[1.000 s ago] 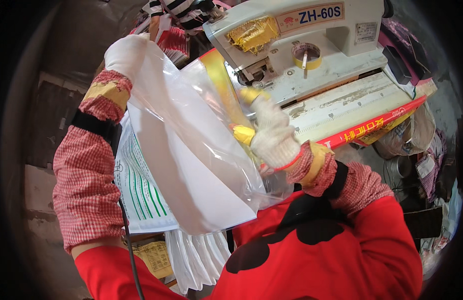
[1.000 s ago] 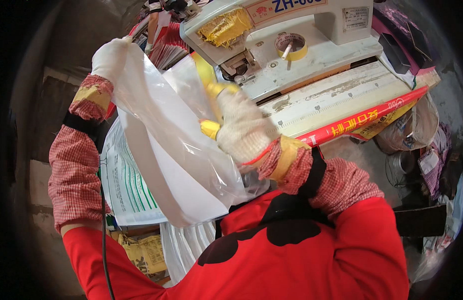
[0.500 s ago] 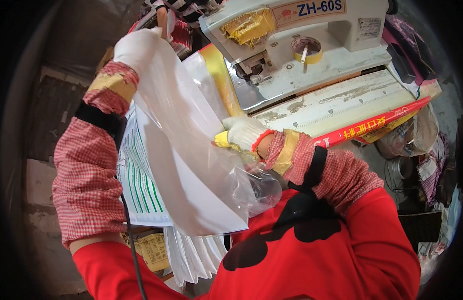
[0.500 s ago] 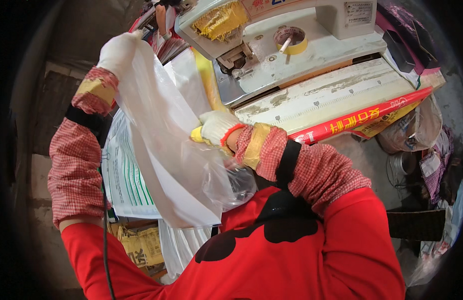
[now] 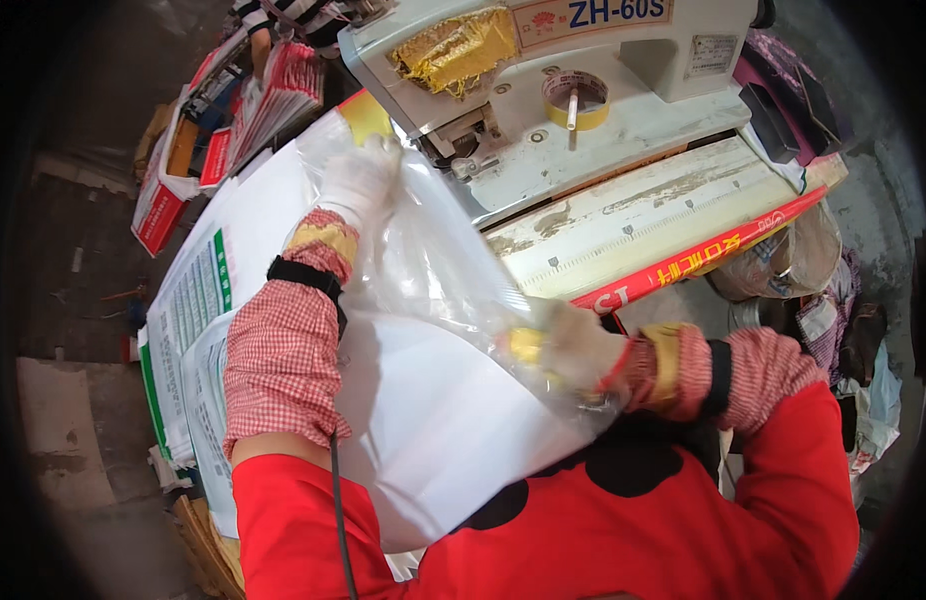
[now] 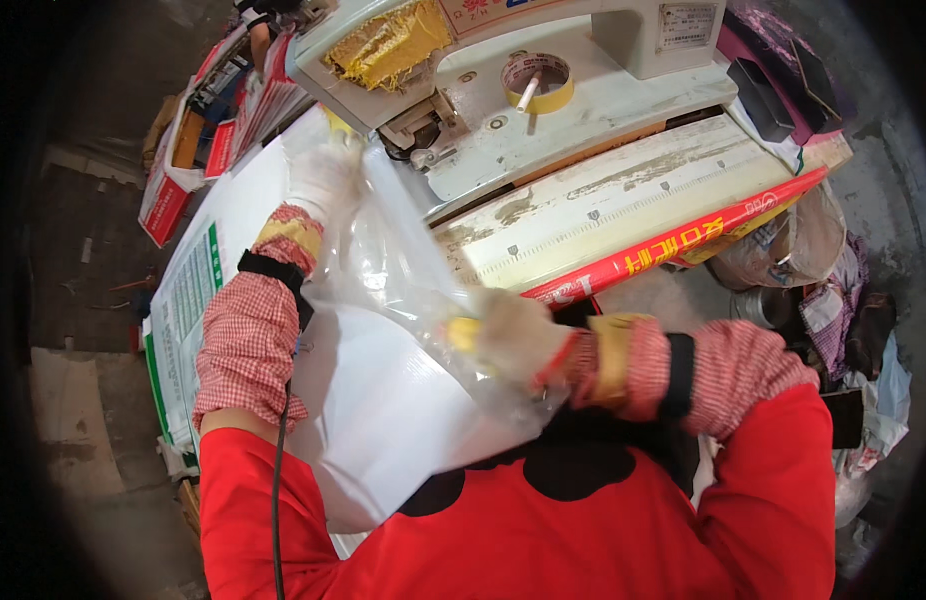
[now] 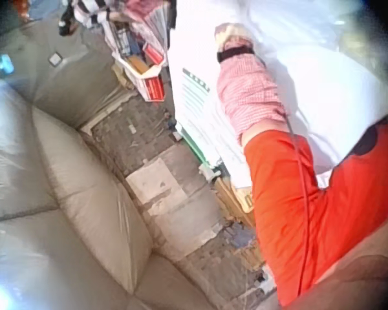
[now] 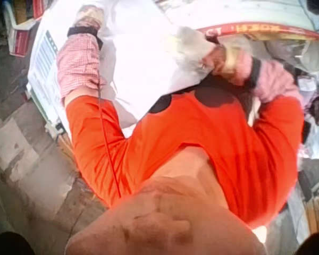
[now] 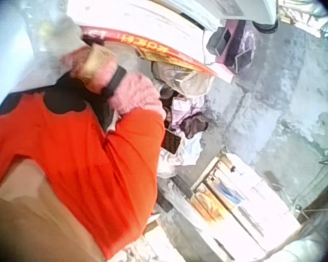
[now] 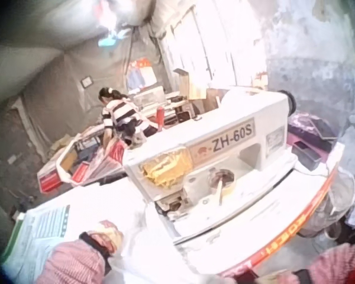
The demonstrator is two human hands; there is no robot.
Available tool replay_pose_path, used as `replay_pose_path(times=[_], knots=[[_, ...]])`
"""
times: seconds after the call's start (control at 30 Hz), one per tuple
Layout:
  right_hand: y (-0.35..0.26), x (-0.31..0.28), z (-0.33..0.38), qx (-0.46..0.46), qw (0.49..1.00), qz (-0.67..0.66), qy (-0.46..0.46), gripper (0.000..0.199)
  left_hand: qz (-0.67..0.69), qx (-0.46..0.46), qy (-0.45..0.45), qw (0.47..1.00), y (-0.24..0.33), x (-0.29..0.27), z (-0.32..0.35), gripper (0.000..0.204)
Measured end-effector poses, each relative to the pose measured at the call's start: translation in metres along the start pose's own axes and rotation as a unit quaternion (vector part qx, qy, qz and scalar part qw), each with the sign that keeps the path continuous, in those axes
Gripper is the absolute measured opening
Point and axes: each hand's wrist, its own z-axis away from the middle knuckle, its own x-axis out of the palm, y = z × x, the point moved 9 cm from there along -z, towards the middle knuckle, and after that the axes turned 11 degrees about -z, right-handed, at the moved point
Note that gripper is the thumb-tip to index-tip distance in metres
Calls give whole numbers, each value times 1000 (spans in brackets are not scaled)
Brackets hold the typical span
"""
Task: Sealing the edges of large plastic fertilizer bags using an industrial ultrasonic sealing machine.
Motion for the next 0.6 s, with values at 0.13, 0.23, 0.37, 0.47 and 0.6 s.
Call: replay_pose_path(times=[0.13,0.23,0.37,0.47,0.6], knots=[[49,-31,14,-15,995,83,48,29,108,73,61,990,12,7,8,12],[58,-49,13,45,979,-121,160,31,187,71,161,967,-2,8,1,18],[13,-45,-2,8,992,-50,116,32,616,-9,47,786,-21,79,-14,9],[13,-33,-8,102,967,-188,135,35,760,-90,-52,642,-29,118,-8,7],[-1,-27,7,110,980,-24,163,40,503,10,48,863,-31,70,-4,6]])
